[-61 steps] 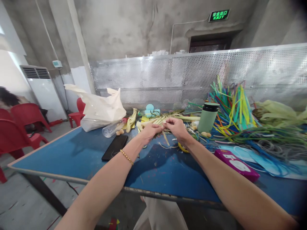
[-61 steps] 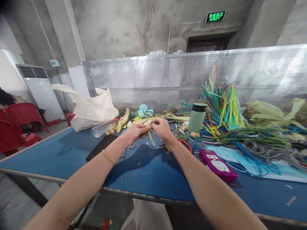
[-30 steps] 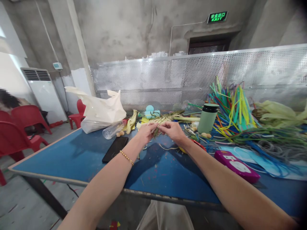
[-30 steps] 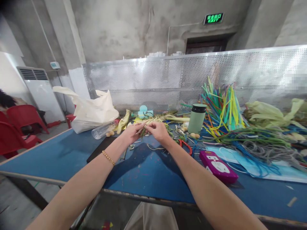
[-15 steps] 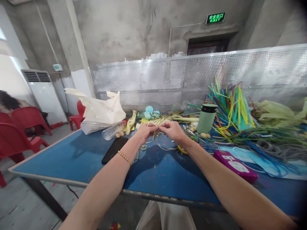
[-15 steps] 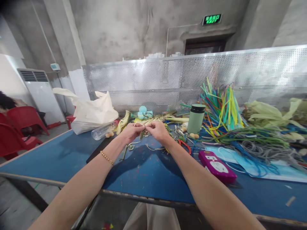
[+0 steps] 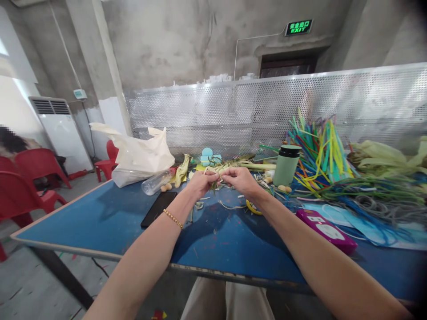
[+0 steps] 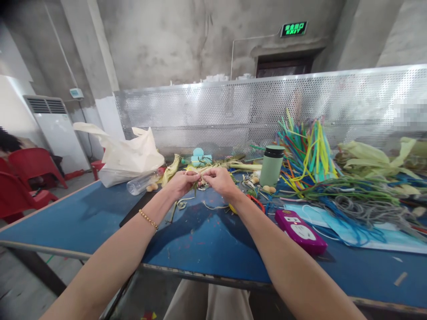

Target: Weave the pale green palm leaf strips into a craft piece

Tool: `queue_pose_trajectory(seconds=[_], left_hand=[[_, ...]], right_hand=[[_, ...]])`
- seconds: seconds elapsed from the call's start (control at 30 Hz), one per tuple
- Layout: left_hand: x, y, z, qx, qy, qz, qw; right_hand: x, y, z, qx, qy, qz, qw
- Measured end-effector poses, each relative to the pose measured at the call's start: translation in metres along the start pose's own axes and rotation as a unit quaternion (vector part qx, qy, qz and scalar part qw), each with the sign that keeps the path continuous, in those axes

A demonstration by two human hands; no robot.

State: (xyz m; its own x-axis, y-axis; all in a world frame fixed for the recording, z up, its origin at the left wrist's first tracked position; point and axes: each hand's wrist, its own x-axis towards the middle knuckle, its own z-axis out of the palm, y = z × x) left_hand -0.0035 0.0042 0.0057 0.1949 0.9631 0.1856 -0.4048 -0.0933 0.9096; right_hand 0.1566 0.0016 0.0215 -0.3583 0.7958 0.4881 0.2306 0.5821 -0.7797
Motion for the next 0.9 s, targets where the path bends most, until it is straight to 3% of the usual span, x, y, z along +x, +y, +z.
queue_pose_trajectory(seconds=[0.4,0.9], left_hand=[[0.0,-0.001,-0.006,-0.008,-0.022,-0.036,0.999],[0.003,-0.01,-0.001,-0.02,0.022,0.021,0.999]], right_hand=[[-0.001,0.005,0.001,-0.018,0.016,0.012,1.0],[-0.001,0.003,0.003,-0.02,0.017,0.014,1.0]])
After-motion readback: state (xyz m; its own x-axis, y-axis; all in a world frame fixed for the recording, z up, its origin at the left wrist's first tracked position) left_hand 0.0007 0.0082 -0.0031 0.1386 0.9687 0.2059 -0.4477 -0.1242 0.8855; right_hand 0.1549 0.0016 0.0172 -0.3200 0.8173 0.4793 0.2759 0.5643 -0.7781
